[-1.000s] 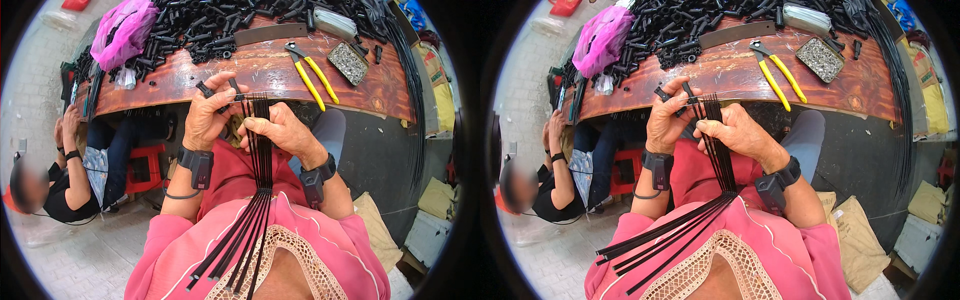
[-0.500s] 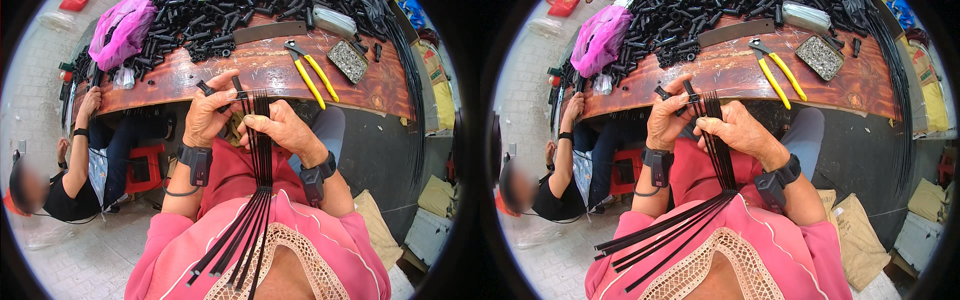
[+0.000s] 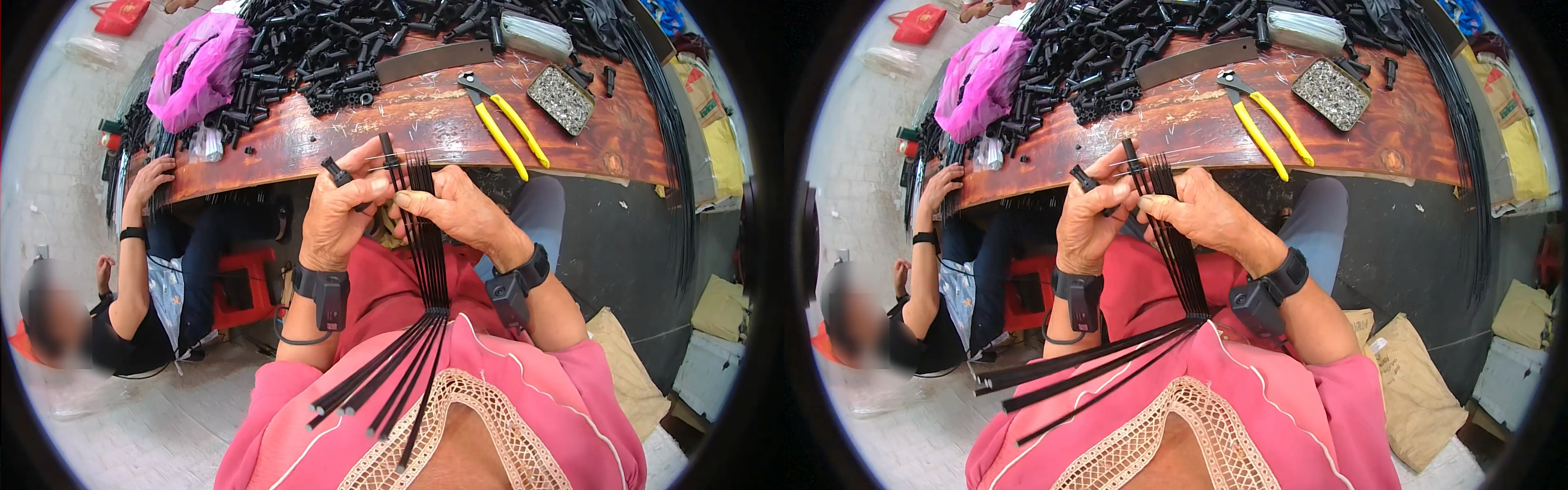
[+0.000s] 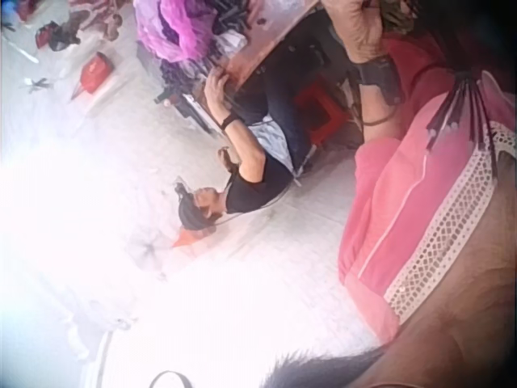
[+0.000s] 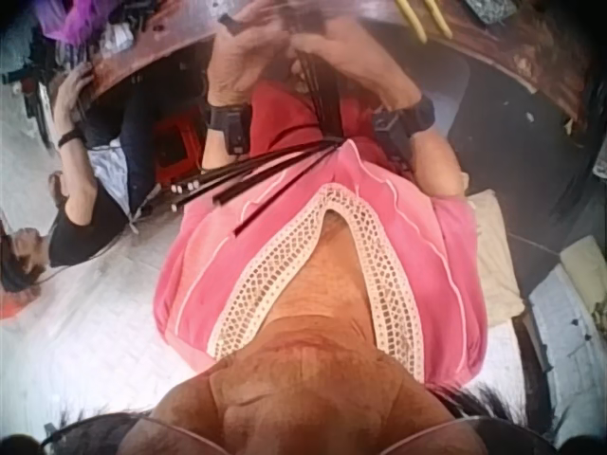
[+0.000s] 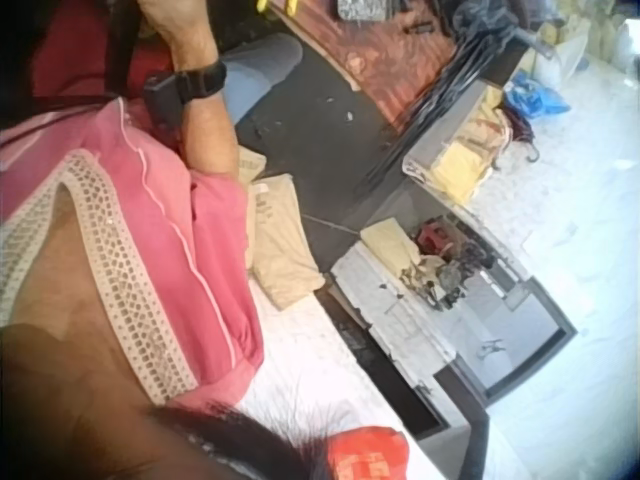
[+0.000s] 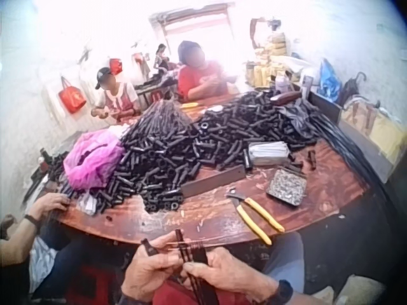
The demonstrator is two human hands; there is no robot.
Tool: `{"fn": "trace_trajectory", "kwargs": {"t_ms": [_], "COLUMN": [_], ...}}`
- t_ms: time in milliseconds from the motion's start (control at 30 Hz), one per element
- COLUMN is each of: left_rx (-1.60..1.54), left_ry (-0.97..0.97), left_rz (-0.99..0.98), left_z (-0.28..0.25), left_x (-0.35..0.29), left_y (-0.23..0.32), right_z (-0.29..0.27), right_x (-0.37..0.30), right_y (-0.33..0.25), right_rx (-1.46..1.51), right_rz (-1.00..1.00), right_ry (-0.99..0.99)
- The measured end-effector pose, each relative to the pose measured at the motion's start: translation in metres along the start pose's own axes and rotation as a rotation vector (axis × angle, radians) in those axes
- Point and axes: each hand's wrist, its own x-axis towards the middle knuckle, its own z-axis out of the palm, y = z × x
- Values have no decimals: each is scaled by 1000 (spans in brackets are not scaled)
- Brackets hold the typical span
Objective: Assembling plastic components and tips onto umbrella ribs at a factory workstation.
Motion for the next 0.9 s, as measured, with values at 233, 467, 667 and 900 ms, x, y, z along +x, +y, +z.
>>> {"fn": "trace_trajectory", "kwargs": {"t_ms": [233,467,667,900], "left_rx": [159,154,159,-9], "left_ry": [222,274,367,322], "left_rz": [13,178,194,195], "left_z": [20,23,27,27], "left_x": [0,6,3,2], "left_y": [5,-9,-17,-25], "right_z": [-7,4,9,7], "right_x": [6,-3,-1,-2], "right_y": [2,-17,-10,2], "right_rx": [-136,-264,-405,-261], "right_rz": [42,-122,-267,-213], "right_ry": [-56,130,349,345]}}
